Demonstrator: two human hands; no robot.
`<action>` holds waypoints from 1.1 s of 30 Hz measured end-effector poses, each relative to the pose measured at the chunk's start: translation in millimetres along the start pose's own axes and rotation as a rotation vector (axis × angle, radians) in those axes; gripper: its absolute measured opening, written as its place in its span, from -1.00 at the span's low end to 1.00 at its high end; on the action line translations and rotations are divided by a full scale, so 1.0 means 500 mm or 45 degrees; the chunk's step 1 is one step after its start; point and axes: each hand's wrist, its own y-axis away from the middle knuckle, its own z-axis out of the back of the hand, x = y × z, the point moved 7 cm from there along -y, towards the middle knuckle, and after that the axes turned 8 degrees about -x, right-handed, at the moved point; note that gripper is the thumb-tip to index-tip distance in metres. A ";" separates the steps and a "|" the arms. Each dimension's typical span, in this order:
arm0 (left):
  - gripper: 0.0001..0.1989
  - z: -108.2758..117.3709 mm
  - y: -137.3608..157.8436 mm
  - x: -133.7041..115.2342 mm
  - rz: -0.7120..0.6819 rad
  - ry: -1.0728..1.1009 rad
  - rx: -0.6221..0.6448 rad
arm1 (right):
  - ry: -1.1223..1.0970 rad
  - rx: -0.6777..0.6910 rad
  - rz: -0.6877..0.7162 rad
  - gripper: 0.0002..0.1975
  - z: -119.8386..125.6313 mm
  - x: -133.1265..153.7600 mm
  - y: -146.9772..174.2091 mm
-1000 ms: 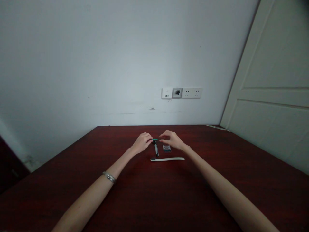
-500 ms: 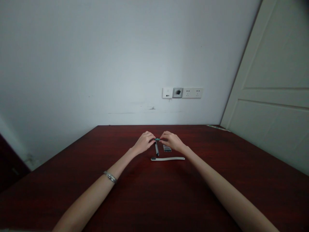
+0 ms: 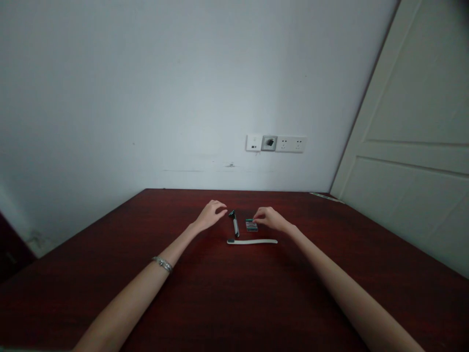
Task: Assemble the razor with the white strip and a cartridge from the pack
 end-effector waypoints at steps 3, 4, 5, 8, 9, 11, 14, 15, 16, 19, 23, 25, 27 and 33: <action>-0.78 -0.002 0.005 0.007 0.019 0.002 0.013 | -0.037 0.030 -0.011 -0.77 -0.009 -0.014 0.005; -0.77 -0.003 0.006 0.008 0.023 0.001 0.015 | -0.040 0.038 -0.010 -0.77 -0.011 -0.016 0.006; -0.77 -0.004 0.006 0.009 0.027 0.000 0.020 | -0.040 0.044 -0.007 -0.78 -0.013 -0.017 0.006; -0.78 -0.007 0.008 0.009 0.029 -0.005 0.040 | -0.027 0.054 -0.008 -0.78 -0.014 -0.018 0.008; -0.78 -0.008 0.009 0.009 0.027 -0.005 0.046 | -0.021 0.057 -0.015 -0.78 -0.014 -0.019 0.009; -0.78 -0.009 0.010 0.009 0.023 0.000 0.054 | -0.010 0.064 -0.028 -0.78 -0.014 -0.020 0.010; -0.79 -0.010 0.010 0.008 0.020 0.011 0.065 | 0.004 0.061 -0.033 -0.79 -0.014 -0.021 0.012; -0.79 -0.010 0.011 0.008 0.021 0.014 0.069 | 0.005 0.059 -0.030 -0.80 -0.015 -0.021 0.012; -0.79 -0.010 0.011 0.007 0.023 0.015 0.074 | 0.003 0.057 -0.026 -0.80 -0.015 -0.022 0.012; -0.78 -0.011 0.011 0.006 0.032 0.013 0.090 | -0.004 0.052 -0.017 -0.80 -0.017 -0.024 0.012; -0.78 -0.014 0.013 0.007 0.035 -0.002 0.095 | -0.026 0.053 -0.009 -0.79 -0.021 -0.027 0.012; -0.77 -0.015 0.014 0.008 0.027 -0.002 0.095 | -0.043 0.055 0.004 -0.79 -0.022 -0.026 0.012; -0.77 -0.017 0.014 0.010 0.020 0.000 0.094 | -0.061 0.062 0.023 -0.79 -0.022 -0.023 0.012; -0.76 -0.017 0.015 0.013 0.019 -0.006 0.095 | -0.139 0.073 0.030 -0.78 -0.023 -0.014 0.014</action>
